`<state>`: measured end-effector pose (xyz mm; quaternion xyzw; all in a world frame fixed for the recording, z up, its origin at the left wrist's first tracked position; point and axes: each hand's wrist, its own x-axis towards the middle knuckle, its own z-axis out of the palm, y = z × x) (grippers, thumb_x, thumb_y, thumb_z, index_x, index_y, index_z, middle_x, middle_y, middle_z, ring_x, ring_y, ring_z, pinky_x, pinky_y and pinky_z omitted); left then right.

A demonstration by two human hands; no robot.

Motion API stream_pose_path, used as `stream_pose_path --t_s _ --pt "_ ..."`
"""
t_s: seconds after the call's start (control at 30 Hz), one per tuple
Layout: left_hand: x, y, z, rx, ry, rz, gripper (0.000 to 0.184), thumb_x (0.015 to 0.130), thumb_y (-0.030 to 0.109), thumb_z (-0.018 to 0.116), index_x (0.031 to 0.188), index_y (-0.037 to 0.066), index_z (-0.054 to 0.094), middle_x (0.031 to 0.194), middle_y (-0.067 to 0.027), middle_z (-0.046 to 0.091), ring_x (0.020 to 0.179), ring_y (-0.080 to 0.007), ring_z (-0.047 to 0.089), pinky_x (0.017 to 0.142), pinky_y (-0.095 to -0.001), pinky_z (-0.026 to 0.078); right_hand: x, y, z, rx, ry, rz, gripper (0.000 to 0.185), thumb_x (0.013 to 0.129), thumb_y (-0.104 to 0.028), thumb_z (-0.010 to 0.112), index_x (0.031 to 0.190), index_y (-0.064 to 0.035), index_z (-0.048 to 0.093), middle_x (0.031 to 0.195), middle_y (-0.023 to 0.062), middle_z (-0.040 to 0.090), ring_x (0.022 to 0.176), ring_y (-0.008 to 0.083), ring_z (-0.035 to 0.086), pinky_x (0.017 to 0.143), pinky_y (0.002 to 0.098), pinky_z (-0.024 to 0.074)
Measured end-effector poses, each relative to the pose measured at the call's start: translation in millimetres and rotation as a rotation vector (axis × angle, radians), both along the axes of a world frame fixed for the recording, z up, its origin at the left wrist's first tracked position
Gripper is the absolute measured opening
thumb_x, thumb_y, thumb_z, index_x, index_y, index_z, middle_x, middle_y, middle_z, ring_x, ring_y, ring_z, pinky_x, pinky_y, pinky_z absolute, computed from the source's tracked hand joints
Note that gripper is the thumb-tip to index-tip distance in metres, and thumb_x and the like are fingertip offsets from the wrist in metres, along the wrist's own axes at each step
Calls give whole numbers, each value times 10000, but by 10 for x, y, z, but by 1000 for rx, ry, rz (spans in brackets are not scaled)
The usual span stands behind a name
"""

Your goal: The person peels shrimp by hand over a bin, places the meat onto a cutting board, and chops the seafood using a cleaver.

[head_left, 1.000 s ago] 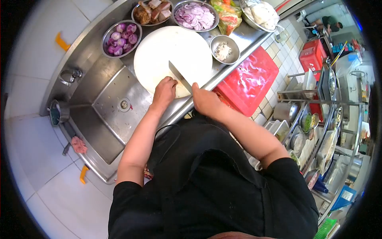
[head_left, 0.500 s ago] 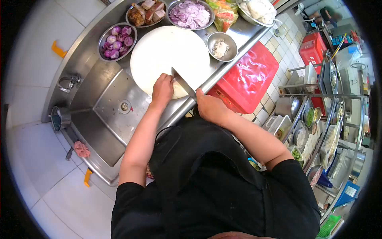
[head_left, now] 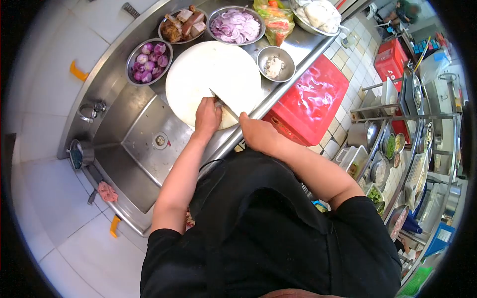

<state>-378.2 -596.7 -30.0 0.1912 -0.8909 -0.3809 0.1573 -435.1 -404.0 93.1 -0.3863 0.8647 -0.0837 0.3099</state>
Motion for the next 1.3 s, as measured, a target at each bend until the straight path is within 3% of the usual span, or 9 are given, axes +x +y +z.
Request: stream_pose_path --t_s 0.17,0.33,0.4,0.47,0.8,0.93,1.03,1.1,1.3 --pt "13 -12 -51 -48 2 -2 198 909 95 667 1064 -17 719 1069 -212 682 1005 -405 679 900 -468 552 47 201 -278 -27 14 -34 242 957 -40 509 1178 50 467 898 298 721 885 485 731 767 579 571" --pt "154 -57 22 -25 -38 -212 268 885 30 626 1130 -21 722 1072 -229 685 1044 -411 668 943 -458 548 -340 -231 -69 25 46 -22 273 954 -63 533 1206 25 475 971 289 730 919 475 727 802 575 576" --pt "206 -38 83 -35 33 -169 279 881 33 635 1143 -14 721 1092 -237 702 1031 -396 690 935 -440 560 -336 -184 98 -2 73 16 290 946 -61 536 1218 25 483 972 290 727 922 462 728 800 568 577" --pt "221 -23 188 154 -41 -25 274 877 46 660 1137 -19 717 1110 -245 711 1006 -386 708 911 -433 571 -230 -120 259 13 52 -6 303 942 -60 540 1227 26 486 976 287 727 935 456 728 807 564 577" --pt "142 -1 3 -80 -89 -99 194 897 90 700 1060 3 758 1142 -182 736 990 -356 717 890 -425 576 -241 -207 313 118 22 57 304 952 -59 512 1242 29 491 982 277 728 964 443 725 823 560 571" --pt "260 14 80 17 -25 -204 203 886 87 707 1062 0 758 1137 -184 739 1000 -355 715 890 -427 575 -259 -120 396 71 33 4 303 954 -59 513 1245 26 494 1003 277 729 985 443 723 837 556 571" --pt "294 16 151 1 43 -96 191 886 89 711 1047 -4 756 1113 -180 741 1002 -352 715 888 -427 574 -217 -15 397 28 36 -12 287 956 -62 511 1230 23 496 977 284 728 970 451 725 837 565 570" --pt "312 11 172 45 -58 -58 185 887 97 716 1037 -5 754 1077 -183 735 994 -357 710 880 -432 572 -155 38 355 26 17 -17 263 957 -62 509 1205 27 496 917 291 724 912 464 730 805 575 571" --pt "306 110 101 -55 -25 -127 164 902 99 712 1025 -1 754 1021 -197 714 968 -383 693 855 -442 566 -84 79 165 -24 45 46 234 951 -71 547 1148 35 480 804 286 705 807 465 726 709 573 571"
